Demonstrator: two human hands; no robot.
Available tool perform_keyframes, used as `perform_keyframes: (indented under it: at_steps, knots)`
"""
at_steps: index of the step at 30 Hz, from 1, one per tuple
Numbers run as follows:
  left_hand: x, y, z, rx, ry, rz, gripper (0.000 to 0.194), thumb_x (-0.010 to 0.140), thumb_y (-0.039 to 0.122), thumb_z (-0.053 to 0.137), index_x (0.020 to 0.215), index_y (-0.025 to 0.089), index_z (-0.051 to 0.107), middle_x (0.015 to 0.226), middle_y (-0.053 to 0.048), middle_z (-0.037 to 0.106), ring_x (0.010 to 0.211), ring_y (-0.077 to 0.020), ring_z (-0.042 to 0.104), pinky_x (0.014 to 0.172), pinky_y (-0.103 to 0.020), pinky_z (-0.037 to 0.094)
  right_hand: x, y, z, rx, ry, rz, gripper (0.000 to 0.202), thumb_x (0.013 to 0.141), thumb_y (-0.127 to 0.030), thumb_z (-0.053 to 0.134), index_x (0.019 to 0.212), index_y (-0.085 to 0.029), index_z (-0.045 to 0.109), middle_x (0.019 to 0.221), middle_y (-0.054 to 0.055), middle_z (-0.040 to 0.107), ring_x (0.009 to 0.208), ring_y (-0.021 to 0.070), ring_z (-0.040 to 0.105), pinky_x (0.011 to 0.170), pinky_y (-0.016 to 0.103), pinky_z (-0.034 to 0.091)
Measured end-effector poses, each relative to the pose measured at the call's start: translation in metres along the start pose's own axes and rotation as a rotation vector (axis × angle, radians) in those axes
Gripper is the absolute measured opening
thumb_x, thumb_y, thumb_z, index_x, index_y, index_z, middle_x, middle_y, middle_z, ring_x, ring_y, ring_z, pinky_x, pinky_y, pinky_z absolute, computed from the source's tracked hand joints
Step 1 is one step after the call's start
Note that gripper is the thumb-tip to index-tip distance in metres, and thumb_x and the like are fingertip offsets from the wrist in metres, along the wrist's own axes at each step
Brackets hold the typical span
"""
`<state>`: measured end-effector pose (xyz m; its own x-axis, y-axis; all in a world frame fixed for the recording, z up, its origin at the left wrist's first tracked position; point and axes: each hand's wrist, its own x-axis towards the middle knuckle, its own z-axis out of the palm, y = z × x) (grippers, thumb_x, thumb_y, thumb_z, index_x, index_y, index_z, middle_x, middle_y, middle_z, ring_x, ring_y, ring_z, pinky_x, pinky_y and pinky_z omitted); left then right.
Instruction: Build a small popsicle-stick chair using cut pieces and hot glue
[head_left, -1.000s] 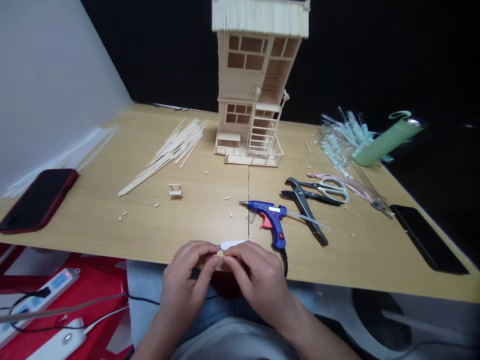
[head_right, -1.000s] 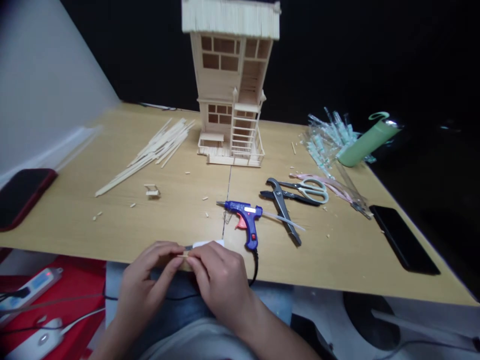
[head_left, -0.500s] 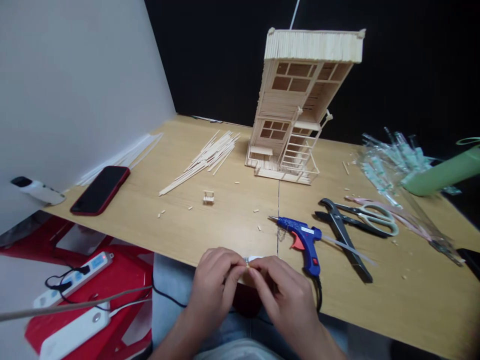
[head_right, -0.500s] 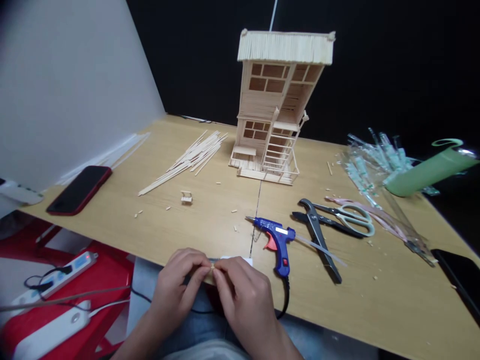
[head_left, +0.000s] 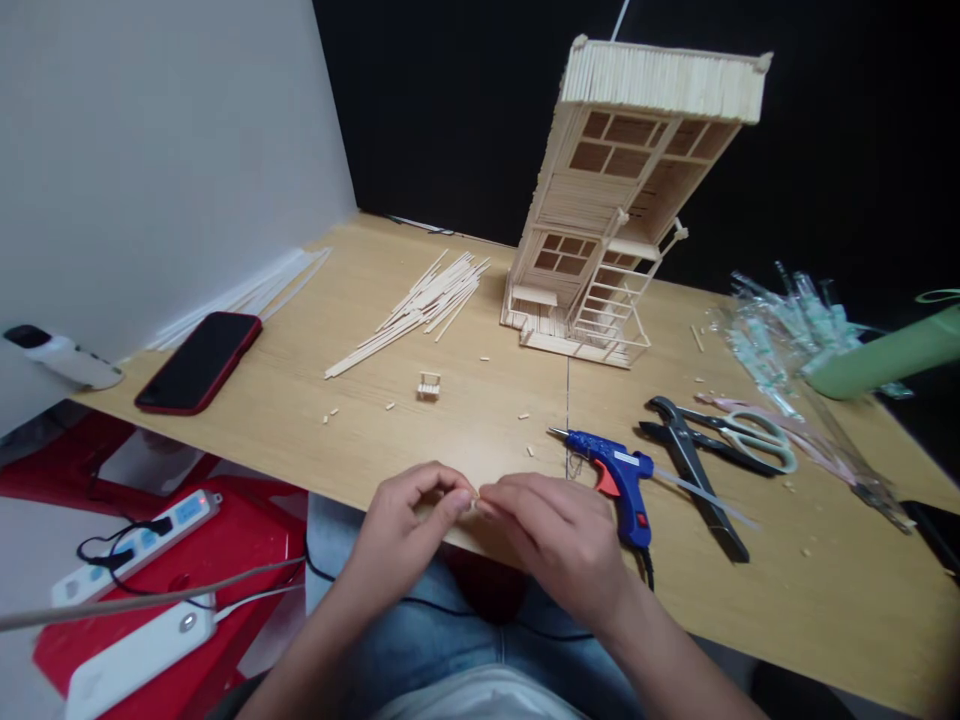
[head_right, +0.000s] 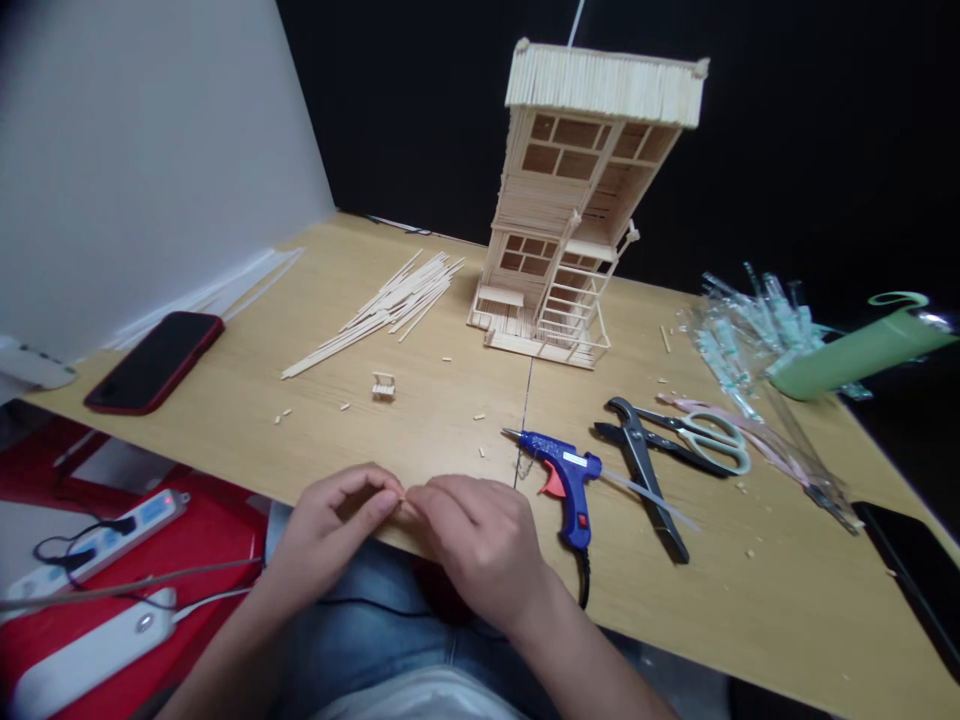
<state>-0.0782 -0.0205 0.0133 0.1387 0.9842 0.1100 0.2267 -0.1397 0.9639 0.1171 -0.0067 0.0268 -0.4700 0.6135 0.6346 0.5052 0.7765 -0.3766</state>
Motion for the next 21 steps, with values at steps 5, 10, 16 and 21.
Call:
perform_keyframes:
  at_steps: [5,10,16,21]
  knots:
    - [0.019,-0.014,-0.018,0.180,0.167,0.134,0.011,0.093,0.028,0.065,0.091,0.021,0.073,0.090,-0.002,0.076,0.087,-0.0157,0.070,0.081,-0.025,0.053,0.031,0.004,0.019,0.102,-0.063,0.286,0.011,0.096,-0.014,0.066,0.092,-0.017,0.076,0.086,0.004,0.079,0.078,0.0175,0.073,0.073,0.026,0.052]
    - [0.050,-0.033,-0.041,0.348,0.251,0.149,0.014,0.089,0.032,0.069,0.088,0.019,0.074,0.089,-0.003,0.076,0.085,-0.0181,0.070,0.080,-0.029,0.053,0.068,0.024,0.043,0.182,-0.191,0.564,0.009,0.089,-0.015,0.073,0.087,-0.020,0.080,0.084,0.003,0.081,0.075,0.0176,0.072,0.072,0.027,0.049]
    - [0.079,-0.048,-0.071,0.487,0.320,0.082,0.017,0.088,0.033,0.065,0.090,0.018,0.075,0.092,-0.006,0.078,0.083,-0.0206,0.070,0.081,-0.034,0.053,0.089,0.050,0.071,0.184,-0.192,0.636,0.006,0.086,-0.015,0.077,0.082,-0.017,0.080,0.081,0.005,0.080,0.073,0.0178,0.070,0.069,0.027,0.046]
    - [0.090,-0.052,-0.076,0.489,0.236,0.043,0.021,0.083,0.035,0.070,0.095,0.018,0.073,0.094,-0.008,0.077,0.083,-0.0223,0.070,0.082,-0.037,0.054,0.089,0.057,0.082,0.200,-0.183,0.623,0.004,0.088,-0.018,0.077,0.084,-0.017,0.079,0.081,0.005,0.079,0.074,0.0163,0.068,0.069,0.026,0.045]
